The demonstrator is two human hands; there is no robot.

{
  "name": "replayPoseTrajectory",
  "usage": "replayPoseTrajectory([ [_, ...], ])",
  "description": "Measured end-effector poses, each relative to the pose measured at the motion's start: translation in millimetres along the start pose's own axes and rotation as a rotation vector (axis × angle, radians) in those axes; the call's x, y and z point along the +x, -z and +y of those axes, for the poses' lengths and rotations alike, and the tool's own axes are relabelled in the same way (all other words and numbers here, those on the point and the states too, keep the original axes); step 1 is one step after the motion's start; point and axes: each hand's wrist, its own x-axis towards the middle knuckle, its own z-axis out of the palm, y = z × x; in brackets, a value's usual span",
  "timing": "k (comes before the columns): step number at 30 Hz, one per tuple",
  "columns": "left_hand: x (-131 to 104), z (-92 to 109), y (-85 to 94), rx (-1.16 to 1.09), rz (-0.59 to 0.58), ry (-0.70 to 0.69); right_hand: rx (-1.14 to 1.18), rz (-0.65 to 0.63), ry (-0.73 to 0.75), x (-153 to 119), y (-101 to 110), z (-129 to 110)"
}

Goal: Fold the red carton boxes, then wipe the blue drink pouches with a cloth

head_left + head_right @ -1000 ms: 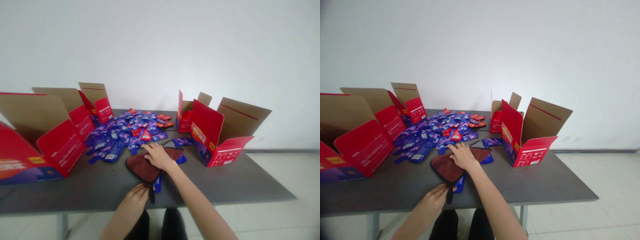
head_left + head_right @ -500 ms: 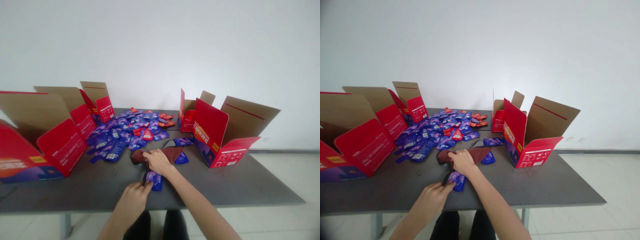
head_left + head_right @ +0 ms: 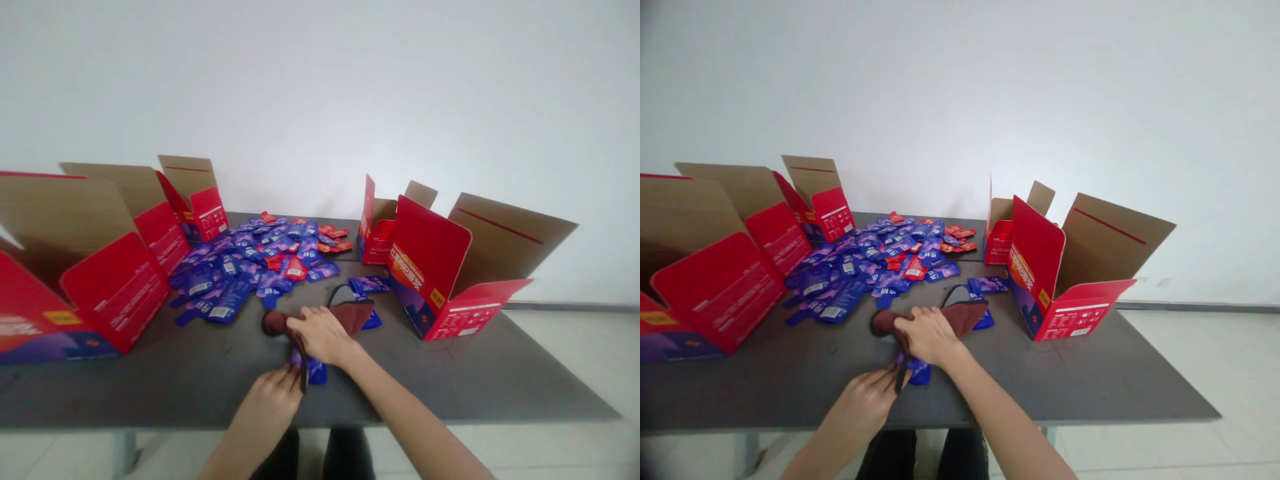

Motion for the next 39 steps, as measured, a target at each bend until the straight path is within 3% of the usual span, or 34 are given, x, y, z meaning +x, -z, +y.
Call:
replayPoseTrajectory([
  [3, 1, -3, -1.9, -0.020, 0.032, 0.003, 0.005, 0.014, -0.133, 32, 3, 17],
  [6, 2, -4, -4.0, -0.042, 0.044, 0.044, 0.028, 0.056, -0.152, 38, 21, 19],
  [9, 3, -2, -4.8, -0.044, 0.051, 0.056, 0.081, 0.130, -0.094, 11, 45, 4],
  [11, 2, -1, -4.6, -0.026, 0.018, 0.061, 0.192, 0.165, 0.061, -17, 52, -10],
  [13, 1, 0, -4.3, -0.005, -0.024, 0.078, 0.244, 0.115, 0.175, -39, 48, -21],
  [16, 0, 1, -4.3, -0.007, -0.037, 0.066, 0.173, 0.038, 0.194, -49, 26, -25],
  [22, 3, -2, -4.1, -0.012, 0.021, 0.018, 0.053, 0.009, 0.083, -4, -1, 1],
  [26, 5, -4, -3.7, -0.021, 0.035, 0.010, 0.067, 0.022, -0.097, 34, 3, 23],
  [28, 5, -4, -3.8, -0.043, 0.027, 0.040, 0.074, 0.056, -0.127, 41, 13, 26],
  [32, 4, -4, -5.4, -0.096, 0.051, 0.064, 0.105, 0.161, -0.082, 13, 38, 9],
  [34, 3, -5, -6.8, -0.121, 0.077, 0.046, 0.127, 0.191, 0.044, -11, 43, -4],
  [37, 4, -5, -9.1, -0.103, 0.037, 0.053, 0.066, 0.058, 0.217, -37, 31, -16],
  [39, 5, -5, -10.6, -0.072, -0.010, 0.057, 0.024, -0.020, 0.249, -38, 18, -17],
])
